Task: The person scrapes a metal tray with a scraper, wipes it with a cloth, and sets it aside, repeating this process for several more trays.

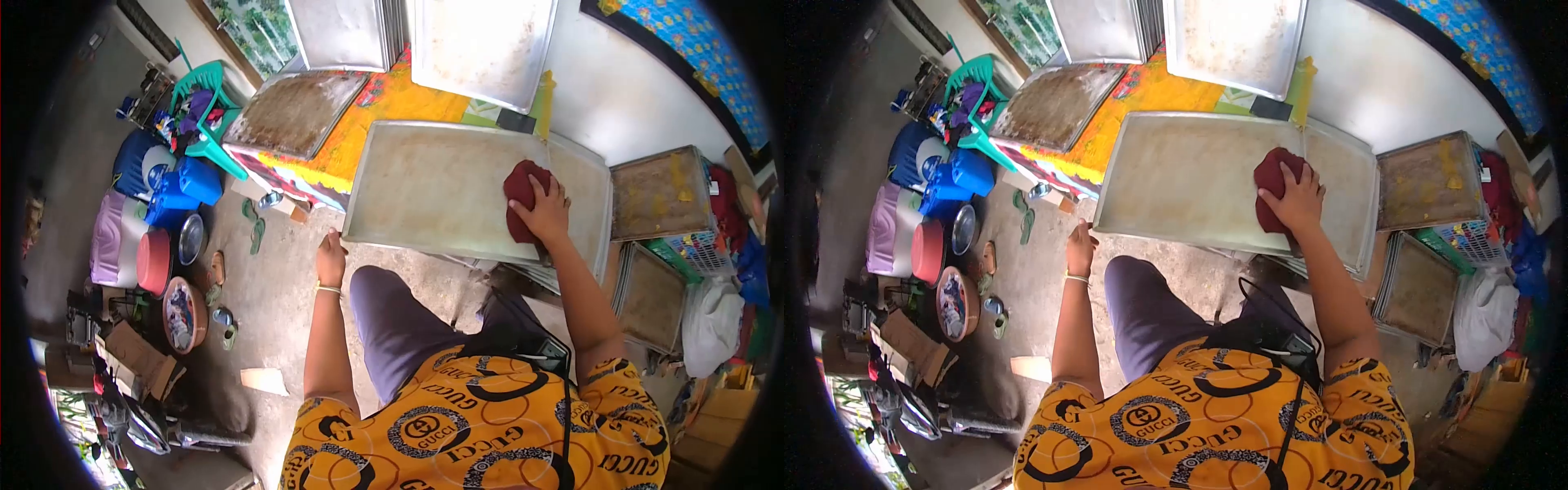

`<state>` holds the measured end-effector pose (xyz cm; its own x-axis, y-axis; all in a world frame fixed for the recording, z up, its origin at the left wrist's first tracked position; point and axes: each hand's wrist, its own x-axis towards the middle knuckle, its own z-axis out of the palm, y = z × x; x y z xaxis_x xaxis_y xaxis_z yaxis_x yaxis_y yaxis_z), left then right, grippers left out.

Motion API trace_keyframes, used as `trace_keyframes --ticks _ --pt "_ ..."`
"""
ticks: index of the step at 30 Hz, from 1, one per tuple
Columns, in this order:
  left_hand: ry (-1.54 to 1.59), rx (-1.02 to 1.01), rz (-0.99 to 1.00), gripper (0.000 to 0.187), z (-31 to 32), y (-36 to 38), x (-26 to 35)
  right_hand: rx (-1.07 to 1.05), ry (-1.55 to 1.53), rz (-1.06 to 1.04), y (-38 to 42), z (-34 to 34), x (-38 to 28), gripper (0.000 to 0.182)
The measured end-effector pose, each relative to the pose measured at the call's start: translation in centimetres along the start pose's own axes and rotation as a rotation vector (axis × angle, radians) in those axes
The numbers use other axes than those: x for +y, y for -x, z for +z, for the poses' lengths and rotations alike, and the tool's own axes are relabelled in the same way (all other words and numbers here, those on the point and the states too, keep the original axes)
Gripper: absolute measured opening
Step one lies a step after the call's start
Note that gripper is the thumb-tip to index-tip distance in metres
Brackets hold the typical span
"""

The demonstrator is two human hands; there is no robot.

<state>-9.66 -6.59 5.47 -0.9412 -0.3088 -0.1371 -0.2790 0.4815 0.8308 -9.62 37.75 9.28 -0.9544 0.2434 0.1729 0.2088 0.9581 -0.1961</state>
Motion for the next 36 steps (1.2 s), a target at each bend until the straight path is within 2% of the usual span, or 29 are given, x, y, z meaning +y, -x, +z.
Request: trace_keyframes --ticks 1,4,5,8,11,16,17,19,22,23,24,26,28,30,32,36 --pt "-0.069 -0.025 -0.057 0.053 0.3 -1.1 0.9 0.002 0.017 0.002 0.1 -0.2 -0.1 0.079" --pt "-0.306 0.189 0.192 0.048 2.4 -3.3 -0.5 0.012 0.067 -0.009 -0.4 -0.1 -0.8 0.083" --pt "-0.266 0.184 0.244 0.041 2.6 -3.8 -1.5 0.025 0.082 -0.012 -0.6 0.2 -1.0 0.084" --pt "0.005 0.083 0.25 0.042 3.0 -4.5 -3.7 0.012 0.079 -0.043 -1.6 1.7 -2.6 0.087" --pt "0.178 -0.026 0.069 0.037 2.3 -3.6 -1.9 -0.002 0.043 -0.123 -4.1 2.8 -7.4 0.084" --pt "0.268 -0.061 0.004 0.045 1.7 -2.8 0.3 -0.079 -0.074 -0.314 -6.6 5.3 -18.1 0.077" --pt "0.265 -0.056 0.004 0.048 1.7 -2.9 0.5 -0.102 -0.082 -0.387 -6.1 5.5 -20.2 0.076" --pt "0.406 -0.058 -0.133 0.053 1.7 -3.2 1.1 -0.143 -0.14 -0.532 -4.0 5.4 -23.4 0.073" --pt "0.474 -0.083 -0.231 0.063 1.5 -4.0 0.8 -0.132 -0.295 -0.786 1.3 5.4 -25.1 0.064" --pt "0.508 0.009 -0.168 0.063 2.2 -4.9 0.2 -0.151 -0.339 -0.866 2.8 5.3 -24.9 0.058" --pt "0.378 0.03 -0.096 0.059 2.4 -4.5 0.9 -0.147 -0.362 -0.942 3.9 4.6 -24.2 0.056" --pt "0.194 0.036 -0.013 0.054 2.5 -3.7 1.7 -0.26 -0.366 -0.964 5.1 3.8 -22.2 0.054" --pt "0.096 -0.004 0.011 0.052 2.2 -3.7 0.9 -0.267 -0.382 -0.946 5.7 2.7 -18.6 0.05" --pt "0.142 0.068 0.044 0.05 2.7 -4.0 0.6 -0.298 -0.401 -0.89 6.3 1.8 -14.0 0.046" --pt "0.173 0.052 0.003 0.049 2.6 -4.1 1.0 -0.346 -0.353 -0.912 6.4 -0.6 -8.1 0.047" --pt "0.188 0.031 -0.044 0.048 2.8 -4.9 1.0 -0.439 -0.179 -0.667 8.5 -6.5 2.3 0.039"
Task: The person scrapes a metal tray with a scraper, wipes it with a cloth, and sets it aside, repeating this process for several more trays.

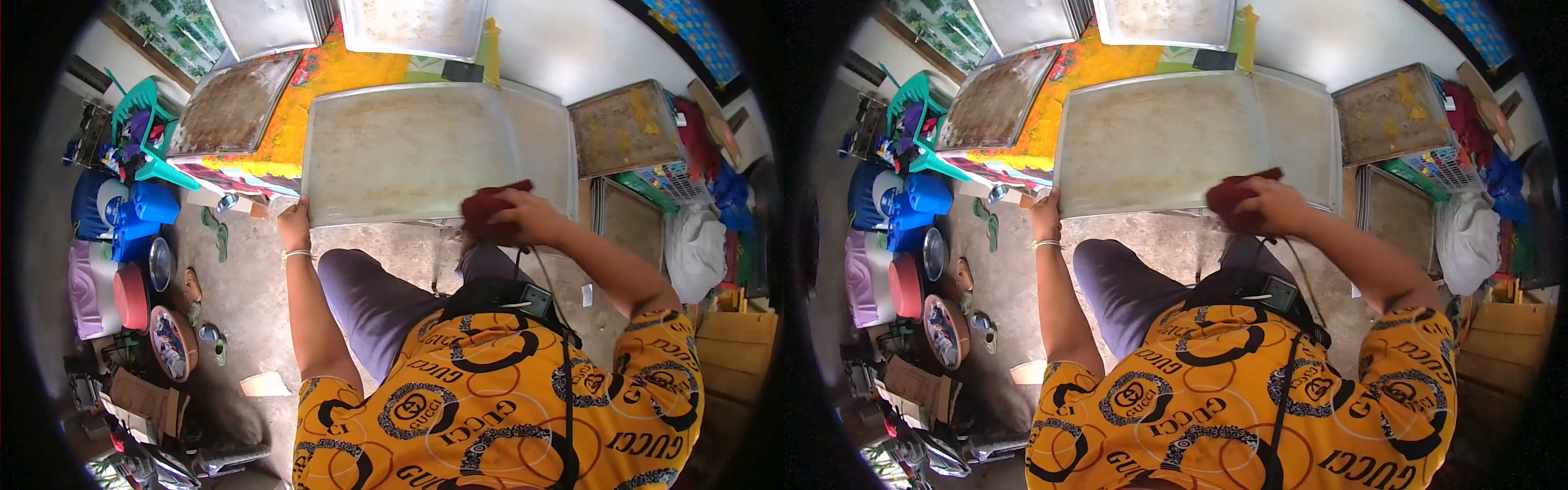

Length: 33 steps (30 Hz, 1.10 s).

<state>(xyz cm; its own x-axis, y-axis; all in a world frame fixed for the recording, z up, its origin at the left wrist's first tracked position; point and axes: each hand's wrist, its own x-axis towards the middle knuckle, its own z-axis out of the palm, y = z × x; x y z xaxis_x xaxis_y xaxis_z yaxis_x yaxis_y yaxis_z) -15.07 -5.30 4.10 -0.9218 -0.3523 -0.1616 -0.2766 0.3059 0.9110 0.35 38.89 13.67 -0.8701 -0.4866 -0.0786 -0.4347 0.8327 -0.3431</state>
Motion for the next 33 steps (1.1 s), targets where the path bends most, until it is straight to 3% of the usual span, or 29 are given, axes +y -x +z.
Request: trace_keyframes --ticks 3,6,7,9,11,14,17,19,20,21,22,24,26,28,30,32,33 --pt "-0.041 0.007 0.078 0.05 0.0 -0.1 0.3 -0.093 0.122 0.188 5.2 -2.1 2.0 0.037" --pt "-0.267 0.042 0.211 0.053 -0.3 0.5 0.7 -0.25 0.2 0.528 8.5 -1.5 5.9 0.043" --pt "-0.324 0.055 0.299 0.057 -0.6 0.8 0.2 -0.137 0.136 0.584 9.3 -2.0 6.8 0.045" --pt "-0.238 0.007 0.123 0.056 -1.1 1.1 0.0 0.079 -0.003 0.686 10.8 -2.4 7.6 0.051" --pt "-0.085 -0.029 -0.018 0.054 -2.1 2.2 -0.2 0.252 -0.333 0.753 11.1 -2.4 8.4 0.054" --pt "0.145 0.028 -0.044 0.044 -4.4 4.5 -2.5 0.465 -0.762 0.742 10.6 -3.3 8.4 0.06" --pt "-0.3 0.182 0.259 0.04 -7.0 6.3 -12.9 0.666 -1.161 0.643 11.2 -0.6 10.8 0.061" --pt "-0.567 0.11 0.211 0.057 -7.2 10.9 -21.3 0.634 -1.566 0.747 12.9 1.7 10.3 0.057" --pt "-0.129 -0.146 0.103 0.058 -6.3 14.5 -21.1 0.237 -0.975 0.979 13.4 3.4 10.5 0.055" --pt "0.476 -0.337 -0.144 0.059 -5.3 18.4 -20.4 0.145 -0.637 0.997 14.6 6.4 12.1 0.054" --pt "0.834 -0.424 -0.429 0.06 -4.2 22.6 -19.5 0.049 -0.3 1.02 15.9 9.4 13.7 0.053" --pt "-0.345 -0.228 -0.09 0.06 -3.0 27.4 -11.7 0.288 -0.341 0.927 15.3 11.0 16.4 0.052" --pt "-0.383 -0.906 -0.011 0.063 -4.7 29.1 -3.1 0.344 -0.535 0.946 14.9 10.3 14.0 0.052" --pt "-0.193 -1.15 0.044 0.066 -4.7 28.2 -0.5 0.354 -0.741 0.868 12.3 8.5 11.9 0.052" --pt "0.167 -0.951 0.06 0.071 -3.8 26.4 0.7 0.447 -0.968 0.813 11.0 8.5 12.2 0.053" --pt "-0.853 -0.37 0.715 0.076 -2.2 23.3 4.3 0.51 -1.114 0.766 10.5 7.8 11.2 0.054" --pt "-0.958 -0.347 0.809 0.079 -1.2 21.5 4.9 0.541 -1.185 0.733 10.5 7.4 10.8 0.055"
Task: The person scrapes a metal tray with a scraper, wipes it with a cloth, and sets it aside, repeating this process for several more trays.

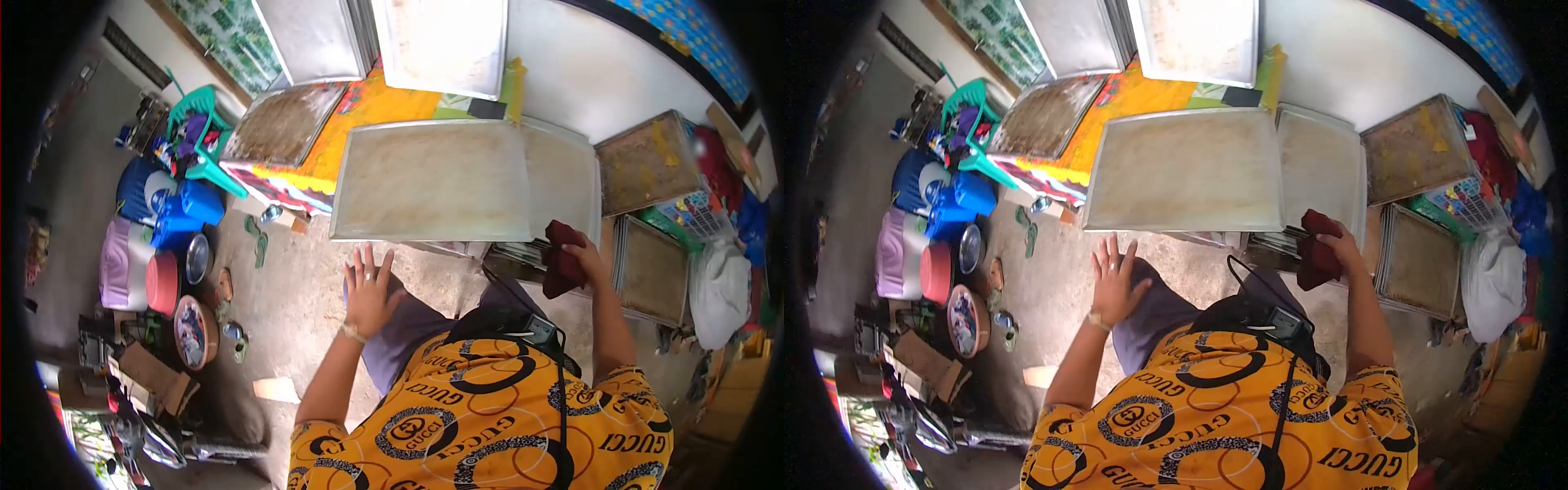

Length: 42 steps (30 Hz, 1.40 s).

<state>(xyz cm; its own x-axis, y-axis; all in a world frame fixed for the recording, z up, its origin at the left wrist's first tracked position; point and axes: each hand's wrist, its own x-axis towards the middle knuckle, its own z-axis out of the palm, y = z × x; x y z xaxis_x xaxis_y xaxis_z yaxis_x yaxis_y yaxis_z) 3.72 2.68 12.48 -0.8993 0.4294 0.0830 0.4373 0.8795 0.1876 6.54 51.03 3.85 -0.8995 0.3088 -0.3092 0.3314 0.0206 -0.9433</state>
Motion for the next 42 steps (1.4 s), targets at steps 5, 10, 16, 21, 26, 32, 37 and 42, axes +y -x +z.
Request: trace_keyframes --ticks 5,10,16,21,26,32,37,42 --pt "-0.341 -0.045 0.27 0.082 2.6 -8.6 -1.6 0.031 -0.205 0.069 3.8 -1.2 1.2 0.055" --pt "-0.351 -0.133 0.246 0.075 5.2 -12.1 -2.8 0.132 -0.29 0.092 7.9 -5.4 5.0 0.055" --pt "-0.367 0.019 0.289 0.066 -1.8 -11.3 -3.3 0.286 -0.409 0.088 9.4 -8.8 6.1 0.05" --pt "0.283 0.367 0.107 0.03 -12.5 -8.8 -4.5 0.18 -0.605 0.003 6.5 -4.7 -3.3 0.048" --pt "0.907 0.555 -0.083 0.024 -18.1 -5.2 -8.4 -0.116 -0.532 -0.341 2.8 3.4 -15.3 0.051" --pt "1.538 0.709 0.028 0.03 -18.3 -0.1 -5.1 -0.326 -0.048 -1.209 6.9 21.9 -22.8 0.059" --pt "1.585 0.787 0.09 0.046 -16.4 1.9 -0.3 -0.235 0.555 -1.881 14.9 32.1 -24.0 0.049" --pt "1.494 0.836 0.259 0.042 -14.1 6.0 -3.2 0.121 0.354 -1.658 10.2 30.3 -33.8 0.05"
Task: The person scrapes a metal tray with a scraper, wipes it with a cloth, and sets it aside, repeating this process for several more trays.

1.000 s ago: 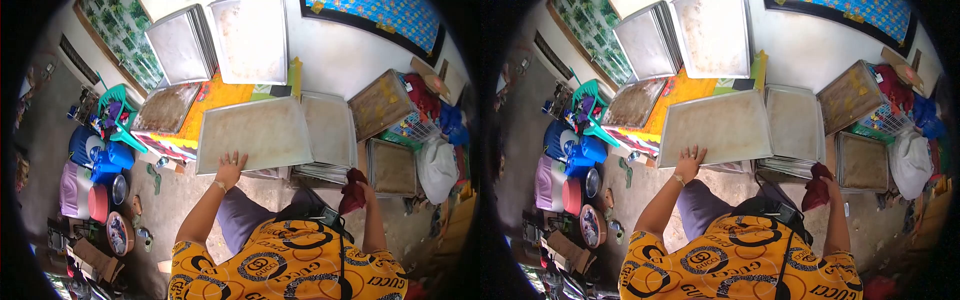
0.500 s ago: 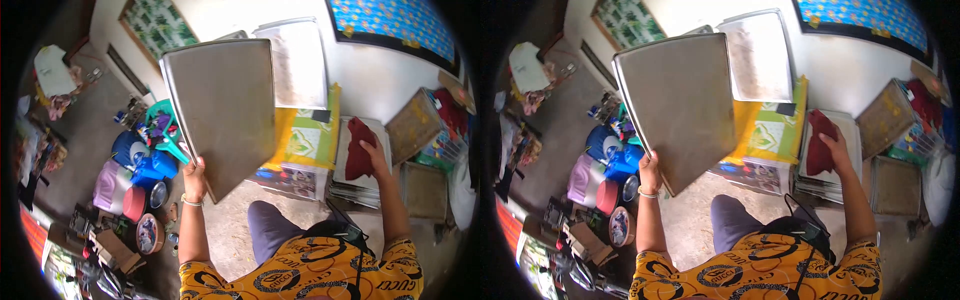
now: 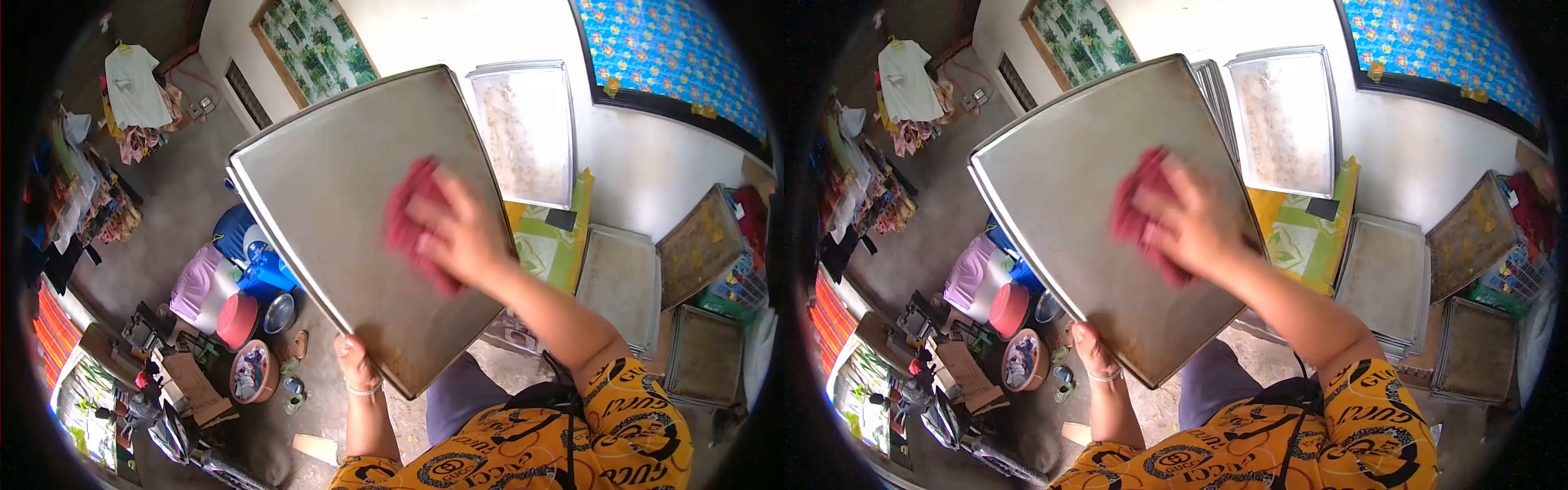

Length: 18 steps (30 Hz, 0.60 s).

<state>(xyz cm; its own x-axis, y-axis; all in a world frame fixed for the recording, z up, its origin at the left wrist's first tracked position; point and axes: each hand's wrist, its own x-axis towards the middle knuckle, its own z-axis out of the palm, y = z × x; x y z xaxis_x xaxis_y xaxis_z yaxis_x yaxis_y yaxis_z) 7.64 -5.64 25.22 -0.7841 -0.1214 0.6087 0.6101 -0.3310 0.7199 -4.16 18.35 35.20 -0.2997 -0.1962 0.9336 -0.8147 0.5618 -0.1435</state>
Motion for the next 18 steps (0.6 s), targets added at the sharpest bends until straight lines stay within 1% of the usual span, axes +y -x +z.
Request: trace_keyframes --ticks 1,3,5,6,9,10,11,13,14,15,16,17,18 --pt "-0.005 0.037 0.03 0.041 0.7 0.6 0.7 0.089 -0.031 0.132 -0.8 0.2 2.7 0.054" --pt "-0.001 0.096 0.056 0.039 0.4 1.2 0.8 0.18 -0.103 0.386 -1.0 0.2 6.6 0.06" --pt "0.014 0.141 0.048 0.04 -0.8 1.6 -0.4 0.207 -0.564 0.566 -0.3 0.9 9.6 0.063" --pt "0.089 0.022 0.014 0.037 -2.1 1.6 -1.2 0.22 -0.66 0.665 0.1 1.0 10.5 0.063" --pt "0.135 0.123 -0.174 0.034 -2.5 -0.2 -1.4 0.211 -0.759 0.697 0.7 -1.0 10.0 0.063" --pt "0.134 0.114 -0.197 0.035 -2.3 -1.2 -0.6 0.188 -0.683 0.721 0.9 -1.2 9.9 0.061" --pt "0.163 0.132 -0.205 0.038 -2.9 -2.0 -0.2 0.174 -0.652 0.666 1.2 -1.1 9.5 0.061" --pt "0.165 0.203 -0.206 0.041 -3.2 -3.9 1.6 0.14 -0.596 0.552 1.8 -0.8 8.7 0.06" --pt "0.212 0.223 -0.185 0.044 -3.0 -4.3 2.4 0.091 -0.554 0.568 1.6 -1.2 7.7 0.058" --pt "0.258 0.236 -0.161 0.047 -2.8 -4.7 3.0 0.142 -0.459 0.513 1.5 -0.7 7.9 0.057" --pt "0.205 0.237 -0.119 0.053 -2.8 -4.6 2.9 0.196 -0.365 0.463 1.4 -0.1 8.0 0.057" --pt "0.191 0.193 -0.064 0.055 -2.0 -4.2 2.6 0.251 -0.267 0.417 1.6 0.3 8.1 0.056" --pt "0.203 0.214 -0.045 0.057 -1.3 -3.5 2.0 0.283 -0.171 0.339 1.2 0.5 6.6 0.054"
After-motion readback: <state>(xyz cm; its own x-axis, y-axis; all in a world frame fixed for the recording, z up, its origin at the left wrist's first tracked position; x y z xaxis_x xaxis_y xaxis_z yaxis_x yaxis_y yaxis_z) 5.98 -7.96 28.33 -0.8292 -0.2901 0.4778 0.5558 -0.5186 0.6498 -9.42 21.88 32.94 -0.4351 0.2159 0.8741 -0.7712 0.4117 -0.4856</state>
